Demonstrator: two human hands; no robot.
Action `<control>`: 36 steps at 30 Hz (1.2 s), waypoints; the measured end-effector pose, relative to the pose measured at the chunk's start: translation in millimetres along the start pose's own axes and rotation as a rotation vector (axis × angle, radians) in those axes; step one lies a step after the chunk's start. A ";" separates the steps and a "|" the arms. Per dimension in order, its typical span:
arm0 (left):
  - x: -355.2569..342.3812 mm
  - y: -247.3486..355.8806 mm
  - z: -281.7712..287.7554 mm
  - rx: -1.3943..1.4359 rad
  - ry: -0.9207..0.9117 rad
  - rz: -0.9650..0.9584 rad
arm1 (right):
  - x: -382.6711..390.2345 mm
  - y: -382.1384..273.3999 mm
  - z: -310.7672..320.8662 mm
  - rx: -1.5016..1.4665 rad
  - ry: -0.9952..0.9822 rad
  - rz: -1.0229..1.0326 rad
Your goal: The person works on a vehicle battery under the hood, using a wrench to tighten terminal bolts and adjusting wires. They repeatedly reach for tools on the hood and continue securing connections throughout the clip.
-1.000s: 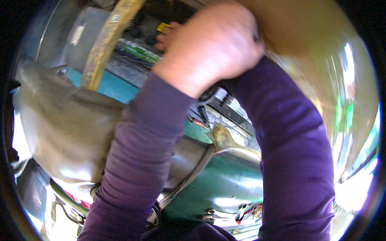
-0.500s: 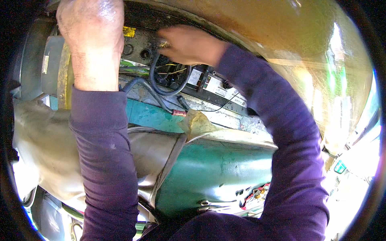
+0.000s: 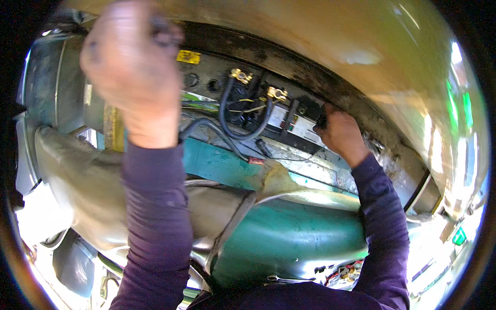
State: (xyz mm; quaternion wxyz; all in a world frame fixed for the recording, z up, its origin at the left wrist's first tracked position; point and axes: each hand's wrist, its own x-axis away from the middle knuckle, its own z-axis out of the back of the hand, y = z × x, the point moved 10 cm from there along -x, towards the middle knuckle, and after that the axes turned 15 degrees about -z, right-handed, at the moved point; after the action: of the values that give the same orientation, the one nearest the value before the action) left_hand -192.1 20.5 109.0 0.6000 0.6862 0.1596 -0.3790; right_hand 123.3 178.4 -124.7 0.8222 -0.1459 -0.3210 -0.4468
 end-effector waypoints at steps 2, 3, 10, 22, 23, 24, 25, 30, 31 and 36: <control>7.4 21.2 -34.1 -0.034 -0.337 -0.202 | -3.0 -17.3 35.5 -0.428 0.135 0.139; 15.8 28.0 -50.0 0.022 -0.471 -0.252 | 3.7 -41.5 56.7 -0.542 0.280 0.361; 122.0 -17.8 -90.2 -0.208 -1.374 0.202 | -45.9 -203.4 37.1 -0.196 0.438 0.511; 94.7 -35.1 -78.7 -0.217 -1.077 0.276 | -27.3 -287.8 30.1 0.114 0.468 0.758; 89.5 -33.2 -75.8 -0.198 -1.028 0.252 | -32.0 -284.0 27.5 0.179 0.394 0.692; 90.3 -32.1 -78.4 -0.167 -1.047 0.240 | -32.9 -281.3 30.1 0.208 0.370 0.632; 88.6 -31.3 -79.1 -0.152 -1.040 0.225 | -33.1 -278.5 33.0 0.239 0.347 0.572; 92.4 -34.8 -79.6 -0.177 -1.099 0.310 | -27.8 -286.4 36.5 0.301 0.203 0.456; 92.3 -33.8 -79.6 -0.161 -1.100 0.318 | -22.3 -292.3 35.8 0.340 0.239 0.488; 89.9 -31.8 -79.3 -0.118 -1.091 0.289 | -15.2 -324.1 22.7 0.456 0.269 0.643</control>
State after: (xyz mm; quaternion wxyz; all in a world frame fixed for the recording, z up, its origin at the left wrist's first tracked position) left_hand -128.0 81.5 22.1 0.6787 0.3713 -0.2480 -0.5831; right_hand -160.3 19.2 -132.9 0.9658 0.0068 -0.2395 -0.0995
